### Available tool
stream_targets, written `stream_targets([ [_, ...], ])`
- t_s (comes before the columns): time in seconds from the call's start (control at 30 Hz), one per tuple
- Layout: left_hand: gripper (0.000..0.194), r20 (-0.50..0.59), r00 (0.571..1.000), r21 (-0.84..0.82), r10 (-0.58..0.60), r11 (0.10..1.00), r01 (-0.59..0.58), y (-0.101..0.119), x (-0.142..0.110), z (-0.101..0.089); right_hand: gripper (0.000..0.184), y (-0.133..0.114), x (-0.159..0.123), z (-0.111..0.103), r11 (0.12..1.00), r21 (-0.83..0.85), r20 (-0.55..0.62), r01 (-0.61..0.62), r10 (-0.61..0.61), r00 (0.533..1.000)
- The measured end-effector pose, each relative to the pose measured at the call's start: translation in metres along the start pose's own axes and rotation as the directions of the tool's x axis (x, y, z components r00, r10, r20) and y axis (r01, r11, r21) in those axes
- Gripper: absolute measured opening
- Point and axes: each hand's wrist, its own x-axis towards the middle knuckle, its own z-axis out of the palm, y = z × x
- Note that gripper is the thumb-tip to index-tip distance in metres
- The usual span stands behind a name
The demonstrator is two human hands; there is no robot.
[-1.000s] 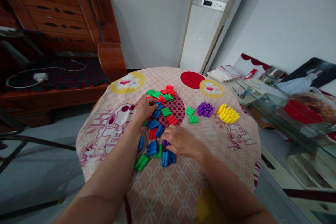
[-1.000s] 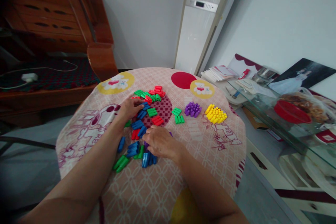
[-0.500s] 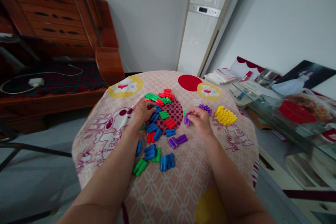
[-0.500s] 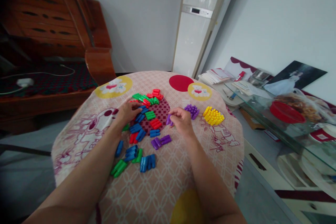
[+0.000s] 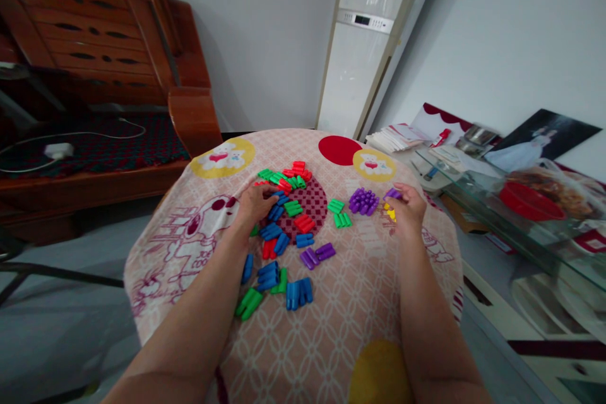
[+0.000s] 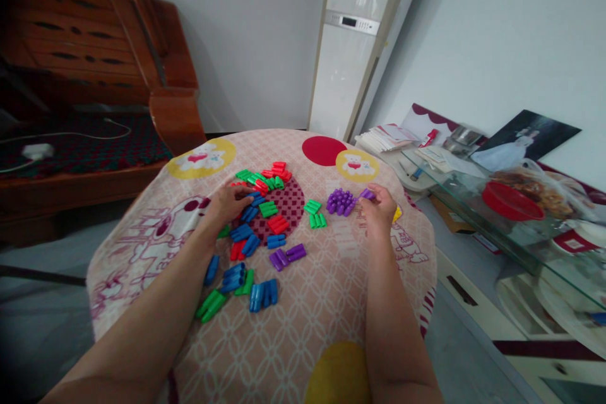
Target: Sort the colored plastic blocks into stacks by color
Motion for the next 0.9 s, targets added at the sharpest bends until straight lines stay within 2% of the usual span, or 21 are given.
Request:
stream_targets([
  [0.17, 0.035, 0.013, 1.000, 0.007, 0.002, 1.000, -0.002, -0.001, 0.001, 0.000, 0.045, 0.007, 0.003, -0.008, 0.963, -0.269, 0.050, 0.033, -0.020, 0.999],
  [0.37, 0.035, -0.007, 1.000, -0.001, 0.004, 1.000, -0.004, -0.002, 0.001, 0.001, 0.057, 0.005, -0.003, -0.005, 0.956, -0.294, 0.155, 0.005, 0.042, 0.987],
  [0.43, 0.035, -0.007, 1.000, -0.014, 0.006, 1.000, -0.006, -0.003, 0.001, 0.002, 0.047, 0.008, -0.001, -0.009, 0.929, -0.368, 0.157, 0.031, 0.030, 0.987],
  [0.53, 0.035, -0.003, 1.000, -0.020, 0.004, 1.000, -0.004, -0.004, 0.002, 0.003, 0.025, 0.014, 0.006, -0.015, 0.844, -0.522, 0.181, 0.122, -0.030, 0.983],
  [0.67, 0.034, -0.002, 1.000, -0.010, 0.001, 1.000, -0.001, -0.004, 0.002, 0.002, 0.014, 0.017, 0.008, -0.016, 0.735, -0.653, 0.248, 0.180, -0.016, 0.969],
  [0.77, 0.034, 0.009, 1.000, -0.006, -0.001, 1.000, 0.001, -0.004, 0.001, 0.001, 0.019, 0.020, 0.004, -0.011, 0.739, -0.656, 0.260, 0.150, 0.036, 0.965],
  [0.9, 0.036, 0.017, 1.000, -0.006, -0.007, 1.000, 0.008, -0.003, 0.002, 0.001, 0.034, 0.026, -0.001, -0.004, 0.790, -0.613, 0.220, 0.017, 0.151, 0.964],
])
